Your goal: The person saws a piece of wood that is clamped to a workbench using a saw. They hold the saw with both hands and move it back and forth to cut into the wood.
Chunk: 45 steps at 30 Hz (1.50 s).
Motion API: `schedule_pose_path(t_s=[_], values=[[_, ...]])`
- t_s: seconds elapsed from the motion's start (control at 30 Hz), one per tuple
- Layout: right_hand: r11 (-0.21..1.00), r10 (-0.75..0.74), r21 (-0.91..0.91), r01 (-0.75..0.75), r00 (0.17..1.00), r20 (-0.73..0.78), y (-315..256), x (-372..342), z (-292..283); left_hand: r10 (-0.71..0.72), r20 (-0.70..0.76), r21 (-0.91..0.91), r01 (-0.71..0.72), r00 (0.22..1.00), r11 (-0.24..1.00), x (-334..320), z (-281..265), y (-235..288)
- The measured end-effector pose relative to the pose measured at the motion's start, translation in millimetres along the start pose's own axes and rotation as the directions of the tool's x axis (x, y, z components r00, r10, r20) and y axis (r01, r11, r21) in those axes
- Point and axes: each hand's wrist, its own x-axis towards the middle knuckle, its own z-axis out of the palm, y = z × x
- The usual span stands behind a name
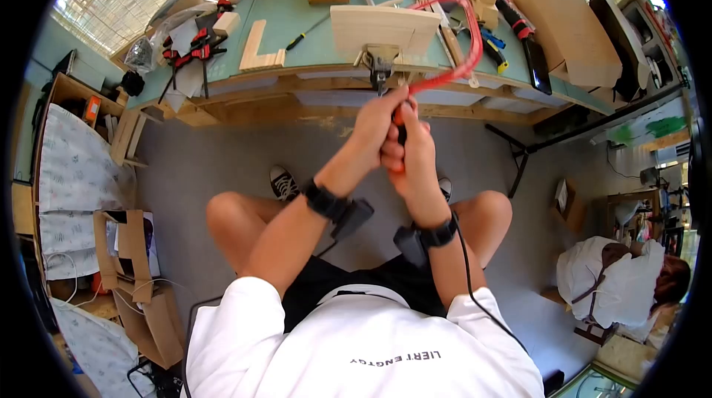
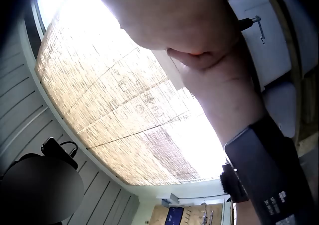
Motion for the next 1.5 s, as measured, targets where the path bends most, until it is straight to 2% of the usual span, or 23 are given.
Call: schedule_pose_path(t_s=[0.03,0.1,0.13,0.2,0.3,0.33,0.37,0.43,0.5,0.57,0.67,0.7,0.77,0.9,0.93,1.03,1.1,1.2,1.23,1.27,1.37,1.43,1.5], values=[[1.000,0.003,-0.001,-0.003,1.000,-0.009,-2,13,0,0.004,-0.050,0.054,-0.002,0.999,0.999,5,1,12],[0.999,-0.036,0.037,0.033,0.996,0.079,-5,30,2,0.024,-0.021,0.011,-0.024,0.999,1.000,19,-3,13],[1.000,0.000,0.005,0.000,1.000,-0.006,-2,17,2,0.023,-0.024,0.009,-0.023,0.999,1.000,15,-6,2],[1.000,0.009,0.001,-0.009,1.000,0.006,3,-12,-4,0.008,0.028,0.011,-0.009,1.000,1.000,2,-9,-18],[1.000,-0.004,-0.017,0.004,1.000,-0.012,1,5,-5,0.021,0.029,0.023,-0.021,0.999,1.000,11,-8,-6],[1.000,-0.028,-0.001,0.028,0.999,0.034,-3,23,0,0.004,0.011,0.079,-0.005,1.000,0.997,-1,3,18],[0.999,-0.048,0.015,0.047,0.996,0.079,-4,28,2,0.025,-0.019,0.021,-0.025,0.999,0.999,9,5,17],[0.998,-0.062,0.007,0.062,0.996,0.071,1,13,1,-0.029,0.007,0.056,0.029,1.000,0.998,-8,5,17],[1.000,-0.002,-0.023,0.001,1.000,-0.029,4,-13,-2,-0.009,-0.001,0.048,0.009,1.000,0.999,-15,5,0],[1.000,0.005,-0.006,-0.005,0.998,-0.060,2,-7,-1,-0.011,-0.007,0.036,0.011,1.000,0.999,-6,4,-4],[0.998,-0.049,0.042,0.044,0.991,0.126,-3,31,-2,0.037,0.004,-0.002,-0.037,0.999,0.999,15,5,16],[0.998,-0.047,0.041,0.042,0.990,0.132,-2,24,-1,0.043,0.002,-0.002,-0.043,0.999,0.999,12,0,8],[1.000,-0.007,-0.029,0.006,0.999,-0.036,4,-8,-1,-0.023,0.003,0.131,0.023,1.000,0.991,5,-13,-12],[0.999,-0.032,0.009,0.031,0.998,0.055,0,6,-2,-0.072,-0.041,0.171,0.078,0.997,0.982,5,-5,5],[0.998,-0.059,0.024,0.057,0.993,0.101,-2,21,-1,-0.048,-0.008,0.236,0.048,0.999,0.971,13,-6,15],[0.999,-0.028,0.026,0.027,0.999,0.039,1,8,-4,-0.028,0.011,0.121,0.027,1.000,0.992,11,-7,0],[1.000,0.010,0.010,-0.010,0.999,-0.043,8,-13,-7,-0.012,0.005,0.138,0.011,1.000,0.990,-7,0,-4],[0.998,0.014,0.069,-0.014,1.000,-0.008,3,3,-4,-0.009,0.009,0.142,0.008,1.000,0.990,9,-5,1],[0.995,-0.001,0.100,-0.006,0.997,0.075,1,15,-4,-0.003,0.024,0.130,0.000,1.000,0.992,7,-1,11],[0.992,-0.024,0.130,0.002,0.986,0.163,0,21,-4,-0.088,-0.024,0.183,0.091,0.996,0.979,4,1,23],[0.987,0.047,0.148,-0.066,0.991,0.127,-5,8,-1,-0.131,-0.032,0.154,0.134,0.991,0.979,-1,1,21],[0.993,0.034,0.108,-0.045,0.994,0.109,-2,-3,-9,-0.143,0.009,0.162,0.139,0.990,0.977,-13,0,20],[0.982,0.116,0.129,-0.139,0.978,0.172,-2,-12,-13,-0.073,-0.002,0.356,0.069,0.997,0.932,-11,-5,17]])
